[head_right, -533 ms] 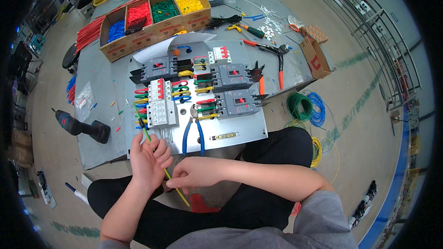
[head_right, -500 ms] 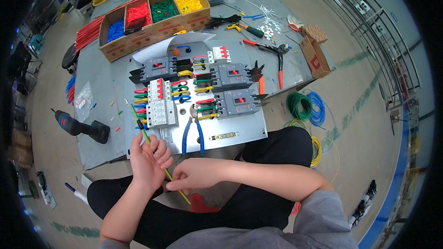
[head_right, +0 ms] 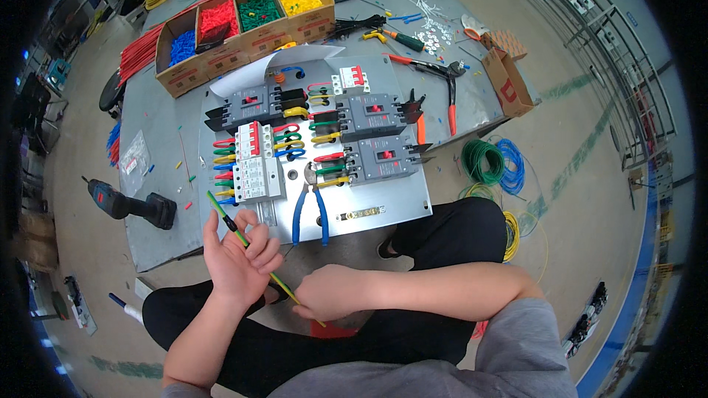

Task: The person sits at a workbench and strips the insulation from the ends of yellow and green electrical wires using pliers. They then measure the stripped wires with a tape measure and continue stripping additional wire ends.

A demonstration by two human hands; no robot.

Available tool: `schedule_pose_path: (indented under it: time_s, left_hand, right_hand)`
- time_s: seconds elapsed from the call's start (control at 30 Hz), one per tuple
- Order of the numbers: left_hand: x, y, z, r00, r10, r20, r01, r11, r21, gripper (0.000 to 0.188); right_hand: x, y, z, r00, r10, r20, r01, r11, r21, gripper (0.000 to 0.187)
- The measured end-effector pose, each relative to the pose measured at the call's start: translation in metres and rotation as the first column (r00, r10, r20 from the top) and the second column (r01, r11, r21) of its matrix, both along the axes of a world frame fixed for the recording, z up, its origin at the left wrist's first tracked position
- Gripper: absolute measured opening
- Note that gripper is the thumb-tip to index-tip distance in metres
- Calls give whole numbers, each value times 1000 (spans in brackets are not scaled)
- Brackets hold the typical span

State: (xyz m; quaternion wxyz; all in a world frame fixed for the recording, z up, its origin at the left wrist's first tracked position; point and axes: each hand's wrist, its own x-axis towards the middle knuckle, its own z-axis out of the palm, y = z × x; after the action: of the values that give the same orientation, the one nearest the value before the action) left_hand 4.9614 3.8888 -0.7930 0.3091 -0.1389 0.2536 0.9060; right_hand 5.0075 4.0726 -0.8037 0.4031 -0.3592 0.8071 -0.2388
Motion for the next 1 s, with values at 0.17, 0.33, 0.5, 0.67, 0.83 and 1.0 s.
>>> schedule_pose_path:
  time_s: [0.17,0.33,0.5,0.67,0.83,1.0]
  left_hand:
    - [1,0,-3,999,34,-22,-34,999,-14,42]
    - [1,2,-5,999,42,10,-42,999,-6,32]
    - [0,-1,-13,996,64,56,-66,997,42,31]
    - [1,-5,-12,998,53,26,-52,998,-37,35]
    - [2,0,-6,993,47,106,-40,997,-65,49]
    - [0,1,-6,988,70,139,-57,994,-98,54]
  right_hand:
    - [-2,2,1,997,21,75,-20,1000,-10,55]
    - [-1,4,-2,994,22,108,-21,1000,-17,58]
    - [-17,10,8,970,-8,243,10,1000,-6,61]
    - [-58,38,36,906,-405,-126,414,908,59,45]
    - [-58,40,-11,806,-278,-523,374,923,87,50]
    - [-43,23,-32,677,-283,-680,435,898,60,52]
